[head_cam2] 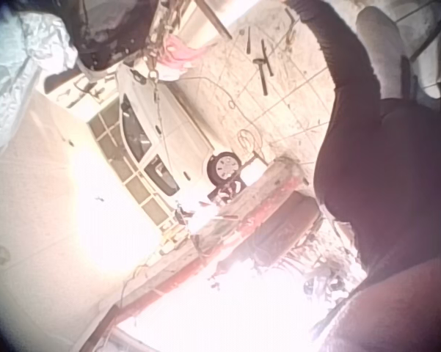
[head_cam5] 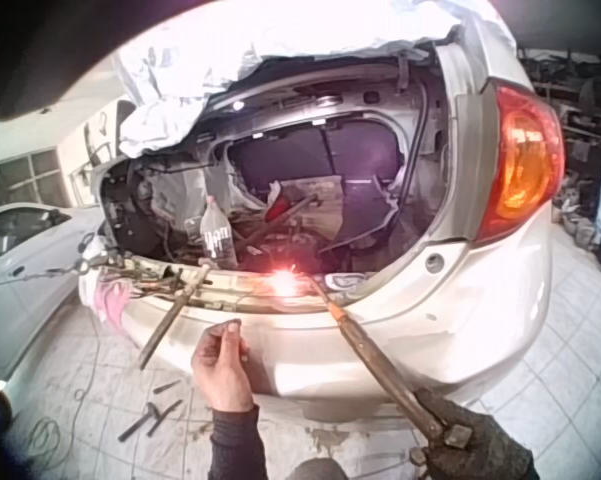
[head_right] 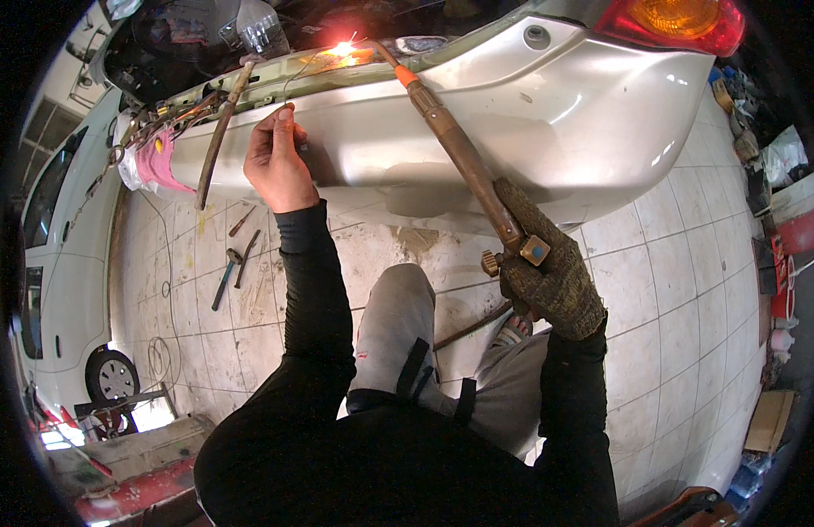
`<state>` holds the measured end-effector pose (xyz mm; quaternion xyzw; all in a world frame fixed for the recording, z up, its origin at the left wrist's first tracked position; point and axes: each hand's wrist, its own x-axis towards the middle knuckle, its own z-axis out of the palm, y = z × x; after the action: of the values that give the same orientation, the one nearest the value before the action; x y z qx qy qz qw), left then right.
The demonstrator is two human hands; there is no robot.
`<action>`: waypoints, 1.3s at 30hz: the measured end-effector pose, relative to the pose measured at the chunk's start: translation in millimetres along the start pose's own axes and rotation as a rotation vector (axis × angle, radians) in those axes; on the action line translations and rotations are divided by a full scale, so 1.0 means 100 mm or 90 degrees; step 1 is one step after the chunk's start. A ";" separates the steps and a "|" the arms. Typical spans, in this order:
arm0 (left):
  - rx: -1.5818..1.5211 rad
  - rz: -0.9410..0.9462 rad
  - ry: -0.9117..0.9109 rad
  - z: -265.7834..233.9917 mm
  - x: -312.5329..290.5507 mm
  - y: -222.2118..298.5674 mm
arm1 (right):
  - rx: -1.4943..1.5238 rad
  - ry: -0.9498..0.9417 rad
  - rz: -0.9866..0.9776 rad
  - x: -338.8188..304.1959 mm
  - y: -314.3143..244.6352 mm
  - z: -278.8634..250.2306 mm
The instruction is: The person welds the rear bumper of a white car using a handheld welding torch and a metal rod. They repeatedly apply the torch to the bumper seam while feeding the rod to create weld beads, occasionally pausing to adjust position.
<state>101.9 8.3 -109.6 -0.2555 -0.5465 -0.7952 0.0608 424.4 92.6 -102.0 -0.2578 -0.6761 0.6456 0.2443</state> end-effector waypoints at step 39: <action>0.005 0.020 0.026 0.02 -0.02 0.01 | 0.101 -0.082 0.045 -0.03 0.02 -0.08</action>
<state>104.7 9.5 -109.3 -0.2477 -0.5444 -0.7968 0.0858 432.1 97.0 -103.4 -0.2194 -0.6273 0.7207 0.1972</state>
